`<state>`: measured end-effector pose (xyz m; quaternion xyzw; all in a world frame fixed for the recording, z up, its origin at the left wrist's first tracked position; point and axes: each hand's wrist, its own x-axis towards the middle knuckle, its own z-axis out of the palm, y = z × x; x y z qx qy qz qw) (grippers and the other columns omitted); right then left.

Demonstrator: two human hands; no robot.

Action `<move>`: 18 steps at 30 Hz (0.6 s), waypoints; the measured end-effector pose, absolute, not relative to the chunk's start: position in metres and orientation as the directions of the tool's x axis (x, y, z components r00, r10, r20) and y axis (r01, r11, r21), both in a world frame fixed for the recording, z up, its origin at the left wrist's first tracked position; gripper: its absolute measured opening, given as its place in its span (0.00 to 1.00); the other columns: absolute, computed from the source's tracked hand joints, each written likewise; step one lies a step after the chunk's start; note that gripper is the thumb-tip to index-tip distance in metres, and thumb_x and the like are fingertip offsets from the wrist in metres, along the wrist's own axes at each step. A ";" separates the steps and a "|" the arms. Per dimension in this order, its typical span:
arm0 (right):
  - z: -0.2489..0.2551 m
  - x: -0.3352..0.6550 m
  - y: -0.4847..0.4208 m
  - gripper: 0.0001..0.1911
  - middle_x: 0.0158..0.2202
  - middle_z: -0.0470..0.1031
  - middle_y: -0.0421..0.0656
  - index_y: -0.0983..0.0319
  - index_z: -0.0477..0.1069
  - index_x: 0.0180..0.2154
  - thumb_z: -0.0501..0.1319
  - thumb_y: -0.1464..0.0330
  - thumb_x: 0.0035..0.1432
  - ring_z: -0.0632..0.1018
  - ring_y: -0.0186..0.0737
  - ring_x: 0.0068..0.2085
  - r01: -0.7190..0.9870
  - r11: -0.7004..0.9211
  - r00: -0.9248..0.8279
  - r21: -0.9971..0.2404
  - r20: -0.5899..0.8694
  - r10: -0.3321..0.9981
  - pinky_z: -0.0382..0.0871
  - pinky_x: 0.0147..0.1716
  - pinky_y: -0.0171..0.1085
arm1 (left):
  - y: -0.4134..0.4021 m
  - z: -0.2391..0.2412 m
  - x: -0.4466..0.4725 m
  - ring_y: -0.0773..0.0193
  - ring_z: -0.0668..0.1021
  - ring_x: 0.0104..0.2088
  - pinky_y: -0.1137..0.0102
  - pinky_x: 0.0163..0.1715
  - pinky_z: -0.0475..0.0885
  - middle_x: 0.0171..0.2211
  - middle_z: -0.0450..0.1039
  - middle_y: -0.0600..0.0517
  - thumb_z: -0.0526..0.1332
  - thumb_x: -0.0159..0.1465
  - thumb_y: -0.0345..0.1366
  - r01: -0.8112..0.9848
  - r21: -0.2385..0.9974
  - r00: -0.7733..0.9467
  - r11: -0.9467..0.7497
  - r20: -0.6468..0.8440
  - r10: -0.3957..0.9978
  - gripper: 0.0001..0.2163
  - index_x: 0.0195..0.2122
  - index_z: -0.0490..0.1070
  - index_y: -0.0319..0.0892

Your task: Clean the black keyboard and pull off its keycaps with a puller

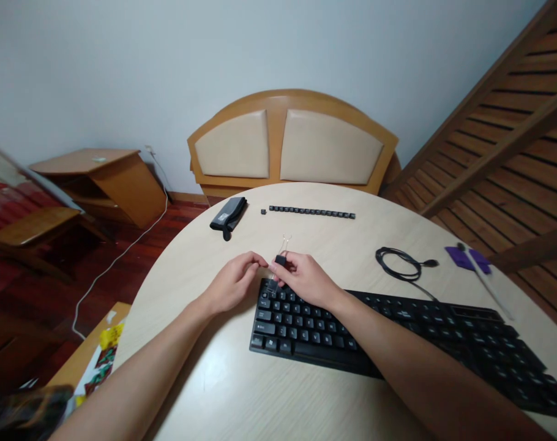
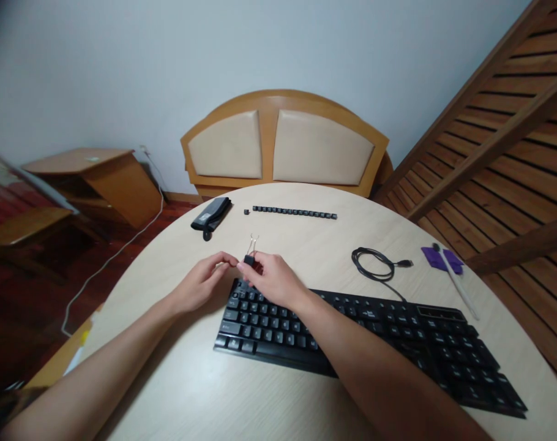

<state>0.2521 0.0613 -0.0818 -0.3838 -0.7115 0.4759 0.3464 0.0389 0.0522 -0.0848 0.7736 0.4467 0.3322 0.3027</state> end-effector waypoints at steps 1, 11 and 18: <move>-0.081 0.253 0.061 0.14 0.31 0.78 0.41 0.61 0.73 0.36 0.58 0.58 0.68 0.79 0.36 0.30 0.229 0.258 -0.469 -0.939 0.127 0.874 0.73 0.34 0.36 | 0.053 -0.083 0.036 0.56 0.78 0.44 0.58 0.51 0.72 0.42 0.78 0.47 0.51 0.71 0.37 0.503 0.733 0.419 -0.457 0.256 0.871 0.11 0.43 0.71 0.43; -0.071 0.255 0.055 0.13 0.29 0.78 0.41 0.61 0.75 0.32 0.60 0.60 0.66 0.77 0.37 0.31 0.312 0.376 -0.488 -0.873 0.192 0.851 0.70 0.32 0.35 | 0.055 -0.086 0.035 0.57 0.77 0.44 0.60 0.48 0.73 0.41 0.77 0.47 0.52 0.72 0.36 0.432 0.661 0.602 -0.614 0.295 0.742 0.10 0.44 0.71 0.43; -0.063 0.254 0.052 0.12 0.27 0.76 0.39 0.61 0.75 0.31 0.62 0.62 0.64 0.75 0.35 0.28 0.349 0.420 -0.507 -0.838 0.208 0.837 0.66 0.30 0.35 | 0.054 -0.084 0.036 0.57 0.77 0.43 0.60 0.47 0.73 0.41 0.77 0.46 0.55 0.70 0.36 0.407 0.665 0.640 -0.626 0.282 0.715 0.07 0.40 0.72 0.44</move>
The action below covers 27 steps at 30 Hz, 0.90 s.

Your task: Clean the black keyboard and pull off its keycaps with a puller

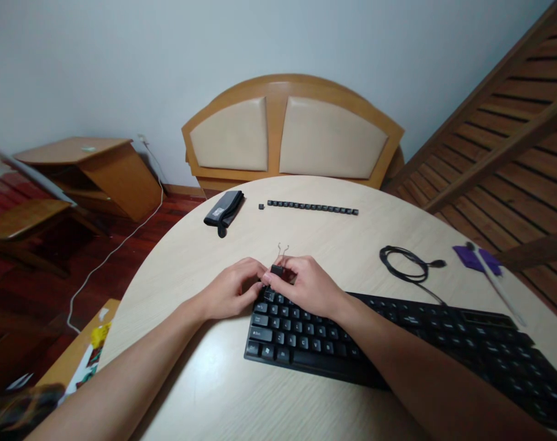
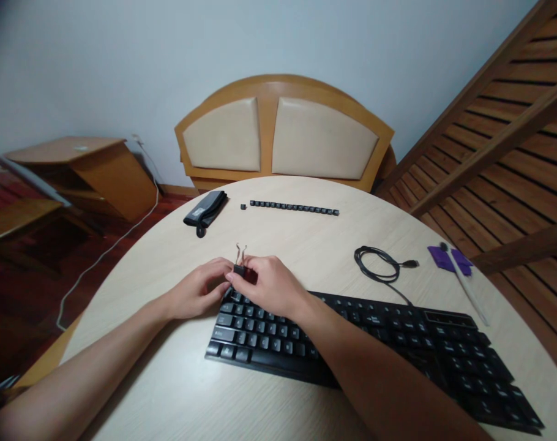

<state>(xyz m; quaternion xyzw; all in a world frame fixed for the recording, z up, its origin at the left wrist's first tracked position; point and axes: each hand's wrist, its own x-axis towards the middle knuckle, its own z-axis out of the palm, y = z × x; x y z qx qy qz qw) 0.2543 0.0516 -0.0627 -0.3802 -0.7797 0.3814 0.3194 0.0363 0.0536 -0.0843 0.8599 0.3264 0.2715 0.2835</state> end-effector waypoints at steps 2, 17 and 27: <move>-0.062 0.254 0.051 0.11 0.26 0.76 0.39 0.61 0.75 0.31 0.62 0.63 0.64 0.75 0.35 0.27 0.356 0.438 -0.518 -0.825 0.216 0.828 0.66 0.30 0.35 | 0.054 -0.085 0.036 0.58 0.77 0.43 0.61 0.47 0.73 0.41 0.77 0.47 0.55 0.70 0.35 0.395 0.667 0.644 -0.632 0.290 0.708 0.06 0.40 0.72 0.44; -0.067 0.254 0.049 0.11 0.27 0.77 0.39 0.59 0.75 0.30 0.62 0.63 0.65 0.75 0.36 0.28 0.393 0.681 -0.636 -0.618 0.352 0.687 0.64 0.31 0.35 | 0.052 -0.083 0.038 0.58 0.78 0.44 0.62 0.47 0.72 0.42 0.77 0.46 0.57 0.69 0.33 0.354 0.689 0.661 -0.632 0.294 0.691 0.05 0.38 0.73 0.43; -0.065 0.255 0.050 0.10 0.29 0.80 0.41 0.60 0.78 0.35 0.62 0.62 0.64 0.77 0.37 0.29 0.551 0.589 -0.532 -0.591 0.296 0.794 0.64 0.31 0.35 | 0.051 -0.081 0.038 0.58 0.77 0.43 0.62 0.47 0.72 0.42 0.76 0.47 0.57 0.69 0.32 0.357 0.666 0.675 -0.655 0.301 0.674 0.05 0.39 0.72 0.41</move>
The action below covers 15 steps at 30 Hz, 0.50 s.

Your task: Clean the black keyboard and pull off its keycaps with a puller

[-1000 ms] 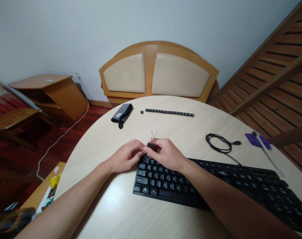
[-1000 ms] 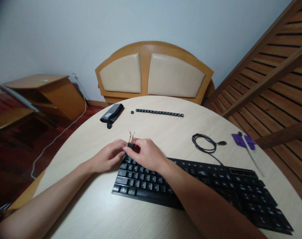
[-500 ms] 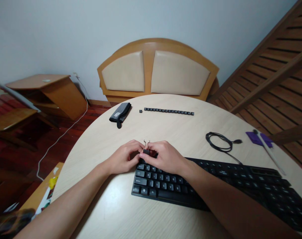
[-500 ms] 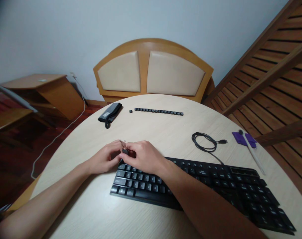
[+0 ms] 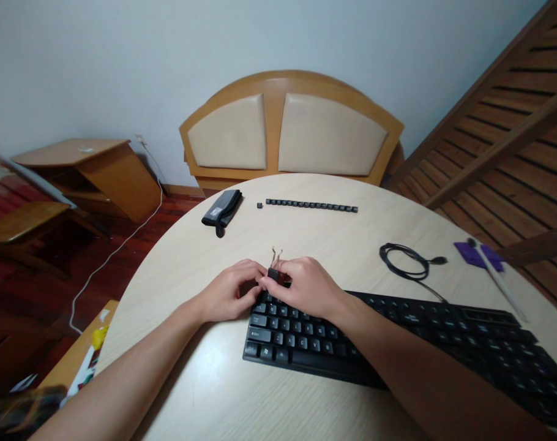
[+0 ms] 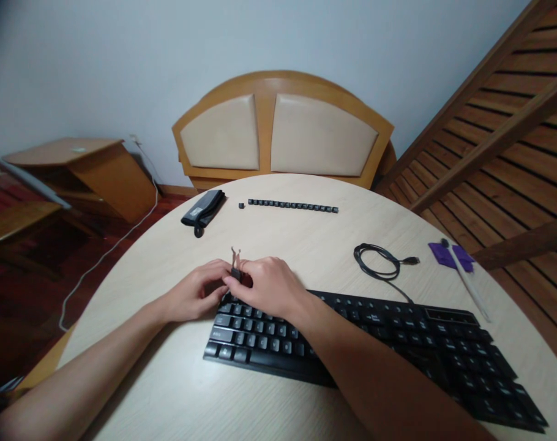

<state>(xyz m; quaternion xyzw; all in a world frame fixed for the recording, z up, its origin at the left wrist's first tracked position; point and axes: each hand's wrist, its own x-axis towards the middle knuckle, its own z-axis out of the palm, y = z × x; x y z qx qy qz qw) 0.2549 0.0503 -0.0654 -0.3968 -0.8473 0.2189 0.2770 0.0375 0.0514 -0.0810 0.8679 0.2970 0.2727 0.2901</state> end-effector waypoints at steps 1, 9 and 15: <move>-0.065 0.255 0.051 0.11 0.28 0.80 0.41 0.60 0.78 0.34 0.61 0.61 0.64 0.77 0.37 0.29 0.562 0.579 -0.529 -0.591 0.281 0.801 0.64 0.31 0.35 | 0.051 -0.080 0.038 0.58 0.77 0.44 0.61 0.48 0.72 0.42 0.76 0.47 0.57 0.68 0.33 0.353 0.663 0.680 -0.660 0.302 0.668 0.05 0.39 0.72 0.41; -0.064 0.253 0.051 0.15 0.24 0.76 0.41 0.60 0.76 0.29 0.59 0.61 0.65 0.73 0.35 0.26 0.592 0.530 -0.525 -0.607 0.208 0.825 0.60 0.29 0.35 | 0.053 -0.081 0.036 0.55 0.77 0.48 0.59 0.51 0.72 0.46 0.75 0.45 0.64 0.65 0.36 0.338 0.676 0.707 -0.655 0.277 0.651 0.07 0.43 0.73 0.42; -0.062 0.253 0.052 0.15 0.22 0.73 0.39 0.61 0.74 0.27 0.59 0.63 0.64 0.69 0.33 0.23 0.577 0.491 -0.507 -0.653 0.185 0.842 0.55 0.26 0.35 | 0.051 -0.082 0.038 0.56 0.76 0.48 0.58 0.51 0.72 0.46 0.75 0.46 0.66 0.65 0.38 0.344 0.709 0.692 -0.616 0.252 0.677 0.06 0.40 0.73 0.42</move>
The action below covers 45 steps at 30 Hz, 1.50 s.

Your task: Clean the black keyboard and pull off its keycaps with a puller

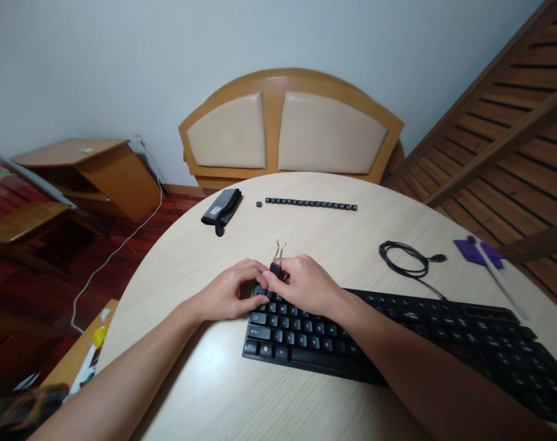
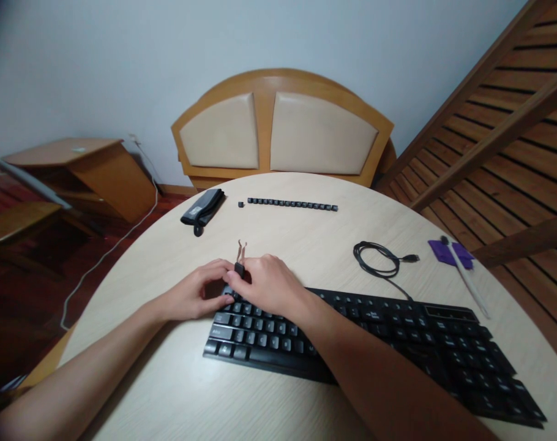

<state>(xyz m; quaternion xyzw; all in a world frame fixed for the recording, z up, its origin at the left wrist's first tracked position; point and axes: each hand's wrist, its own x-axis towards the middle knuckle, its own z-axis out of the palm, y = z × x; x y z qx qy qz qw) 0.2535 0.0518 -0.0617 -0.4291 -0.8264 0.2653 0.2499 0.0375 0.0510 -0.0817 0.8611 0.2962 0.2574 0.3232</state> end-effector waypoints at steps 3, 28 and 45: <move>-0.060 0.253 0.052 0.15 0.21 0.72 0.39 0.61 0.73 0.26 0.58 0.64 0.64 0.69 0.32 0.23 0.561 0.494 -0.510 -0.665 0.193 0.838 0.54 0.25 0.35 | 0.050 -0.081 0.039 0.56 0.76 0.48 0.58 0.52 0.71 0.46 0.75 0.46 0.66 0.65 0.37 0.344 0.726 0.683 -0.595 0.241 0.690 0.06 0.40 0.74 0.42; -0.068 0.255 0.057 0.16 0.28 0.81 0.42 0.62 0.77 0.29 0.58 0.64 0.67 0.77 0.36 0.28 0.443 0.334 -0.395 -0.832 0.153 0.906 0.68 0.31 0.34 | 0.050 -0.086 0.042 0.59 0.78 0.46 0.60 0.51 0.72 0.44 0.77 0.47 0.64 0.68 0.39 0.316 0.752 0.638 -0.579 0.283 0.716 0.07 0.43 0.73 0.43; -0.079 0.256 0.062 0.15 0.29 0.81 0.42 0.61 0.75 0.34 0.58 0.59 0.68 0.80 0.38 0.32 0.335 0.261 -0.367 -0.906 0.129 0.921 0.72 0.34 0.35 | 0.050 -0.092 0.042 0.59 0.77 0.49 0.58 0.54 0.71 0.47 0.74 0.46 0.61 0.71 0.37 0.256 0.822 0.599 -0.509 0.279 0.751 0.07 0.47 0.71 0.42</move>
